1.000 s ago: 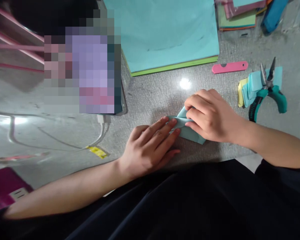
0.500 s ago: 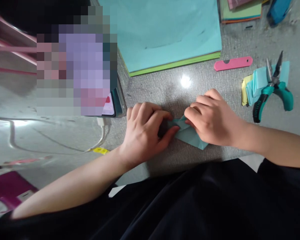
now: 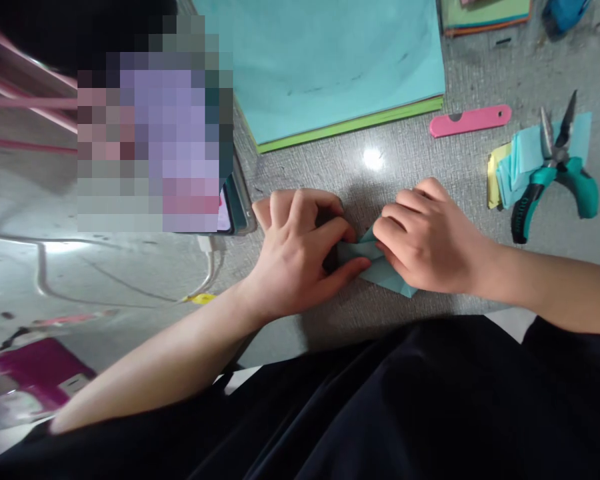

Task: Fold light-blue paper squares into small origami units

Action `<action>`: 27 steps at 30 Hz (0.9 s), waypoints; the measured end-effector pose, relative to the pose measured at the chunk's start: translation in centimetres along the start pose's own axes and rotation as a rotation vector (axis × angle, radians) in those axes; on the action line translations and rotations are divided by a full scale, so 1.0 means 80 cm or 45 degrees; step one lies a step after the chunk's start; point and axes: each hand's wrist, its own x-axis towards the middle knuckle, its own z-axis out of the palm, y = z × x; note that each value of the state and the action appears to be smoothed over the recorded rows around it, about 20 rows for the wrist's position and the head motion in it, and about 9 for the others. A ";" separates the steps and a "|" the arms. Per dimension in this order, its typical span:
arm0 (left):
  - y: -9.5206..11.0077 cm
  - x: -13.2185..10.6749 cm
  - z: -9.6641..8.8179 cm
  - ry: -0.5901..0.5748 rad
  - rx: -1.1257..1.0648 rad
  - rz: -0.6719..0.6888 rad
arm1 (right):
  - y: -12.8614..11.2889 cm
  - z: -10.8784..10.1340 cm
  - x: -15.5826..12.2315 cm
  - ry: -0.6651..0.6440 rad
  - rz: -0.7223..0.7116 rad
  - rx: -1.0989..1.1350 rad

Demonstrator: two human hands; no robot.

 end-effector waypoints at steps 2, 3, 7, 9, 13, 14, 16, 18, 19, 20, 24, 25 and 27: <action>0.000 0.000 0.002 0.019 0.031 0.000 | 0.000 -0.001 0.000 -0.004 -0.004 -0.009; 0.001 -0.001 0.003 0.032 0.045 0.001 | 0.000 0.000 0.000 -0.006 -0.003 -0.016; 0.002 -0.003 0.008 0.081 0.078 -0.023 | -0.003 0.002 -0.001 -0.008 0.043 -0.037; 0.002 -0.004 0.010 0.085 0.080 -0.059 | -0.005 0.003 -0.001 0.018 0.063 -0.041; 0.002 -0.005 0.014 0.118 0.076 -0.084 | -0.008 0.005 -0.001 0.021 0.109 -0.064; 0.001 -0.005 0.015 0.134 0.074 -0.079 | -0.008 0.005 -0.001 0.010 0.120 -0.065; 0.000 -0.004 0.015 0.153 0.071 -0.068 | -0.008 0.005 0.000 -0.004 0.137 -0.057; -0.001 -0.003 0.015 0.158 0.072 -0.063 | -0.007 0.006 0.001 -0.004 0.136 -0.044; -0.001 -0.002 0.014 0.160 0.072 -0.065 | -0.006 0.006 0.001 -0.004 0.133 -0.037; -0.001 -0.001 0.013 0.165 0.069 -0.069 | -0.006 0.006 0.001 -0.006 0.131 -0.031; -0.003 0.002 0.010 0.177 0.030 -0.081 | -0.004 0.007 0.003 -0.022 0.127 -0.027; -0.003 0.002 0.010 0.180 0.019 -0.077 | -0.003 0.007 0.003 -0.026 0.123 -0.030; -0.004 0.003 0.009 0.199 0.006 -0.063 | -0.001 0.006 0.004 -0.035 0.102 -0.035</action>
